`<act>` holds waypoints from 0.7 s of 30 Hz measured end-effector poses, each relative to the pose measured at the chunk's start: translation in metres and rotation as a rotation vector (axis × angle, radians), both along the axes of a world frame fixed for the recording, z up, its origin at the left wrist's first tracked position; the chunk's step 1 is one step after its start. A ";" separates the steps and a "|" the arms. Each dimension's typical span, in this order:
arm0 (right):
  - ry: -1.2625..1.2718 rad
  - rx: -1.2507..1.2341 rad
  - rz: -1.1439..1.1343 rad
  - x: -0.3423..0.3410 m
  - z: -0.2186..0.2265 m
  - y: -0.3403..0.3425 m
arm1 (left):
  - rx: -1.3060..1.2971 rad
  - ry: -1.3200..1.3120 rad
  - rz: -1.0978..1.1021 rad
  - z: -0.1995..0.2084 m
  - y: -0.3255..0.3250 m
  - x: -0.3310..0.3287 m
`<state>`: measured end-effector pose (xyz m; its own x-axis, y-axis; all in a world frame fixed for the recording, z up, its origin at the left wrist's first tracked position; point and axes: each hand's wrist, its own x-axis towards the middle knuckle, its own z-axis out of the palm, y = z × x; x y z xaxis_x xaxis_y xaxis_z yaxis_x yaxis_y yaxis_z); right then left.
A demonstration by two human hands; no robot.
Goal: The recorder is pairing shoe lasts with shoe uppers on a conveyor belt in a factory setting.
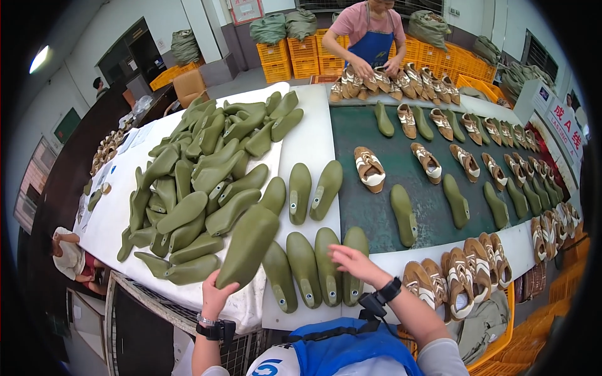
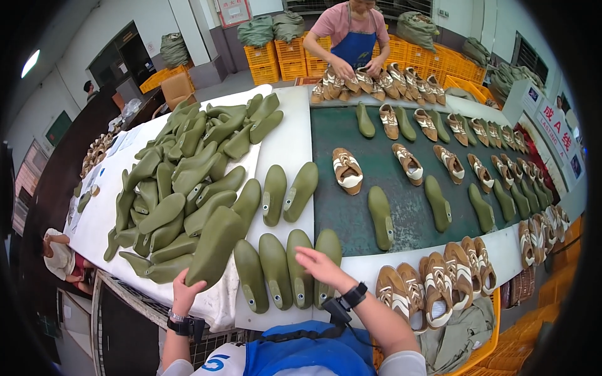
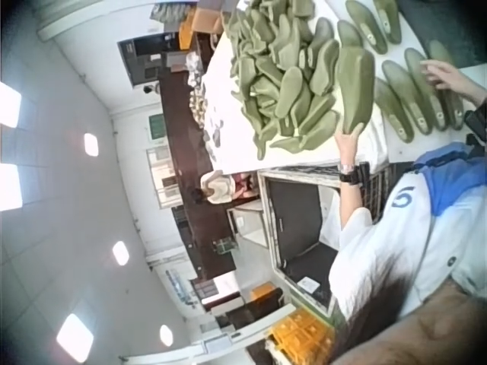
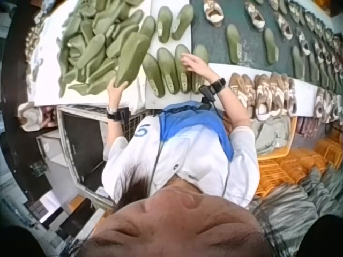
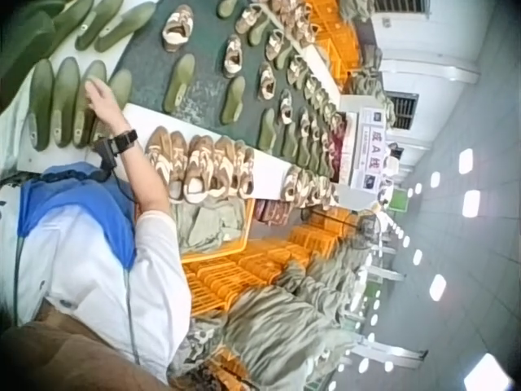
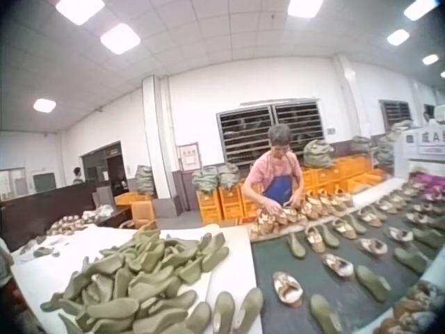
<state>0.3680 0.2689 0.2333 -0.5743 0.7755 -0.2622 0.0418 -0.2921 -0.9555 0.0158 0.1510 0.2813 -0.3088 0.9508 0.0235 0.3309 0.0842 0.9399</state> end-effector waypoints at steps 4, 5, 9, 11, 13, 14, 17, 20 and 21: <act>0.643 -0.580 0.448 -0.015 0.035 0.006 | 0.197 0.488 -0.174 0.026 -0.006 0.032; 0.588 -0.628 0.408 -0.018 0.031 0.004 | 0.306 0.640 -0.228 0.025 -0.005 0.034; 0.399 -0.480 0.244 -0.036 0.053 -0.010 | 0.376 0.861 -0.163 -0.001 -0.007 0.025; 0.369 -0.315 0.168 -0.063 0.053 -0.021 | 0.276 0.782 0.051 -0.016 -0.006 0.032; 0.246 0.092 0.080 -0.090 0.049 -0.029 | 0.148 -0.138 0.145 -0.029 -0.007 0.045; 0.146 0.331 0.071 -0.103 0.043 -0.031 | 0.084 -0.732 0.170 -0.030 -0.009 0.050; -0.005 0.682 0.384 -0.136 0.020 -0.043 | 0.019 -1.146 0.112 -0.054 -0.010 0.027; -0.258 0.572 0.744 -0.132 -0.010 -0.041 | -0.171 -0.460 0.339 -0.057 0.005 0.052; -0.227 0.642 0.713 -0.129 -0.010 -0.045 | -0.185 -0.217 0.237 -0.083 -0.002 0.036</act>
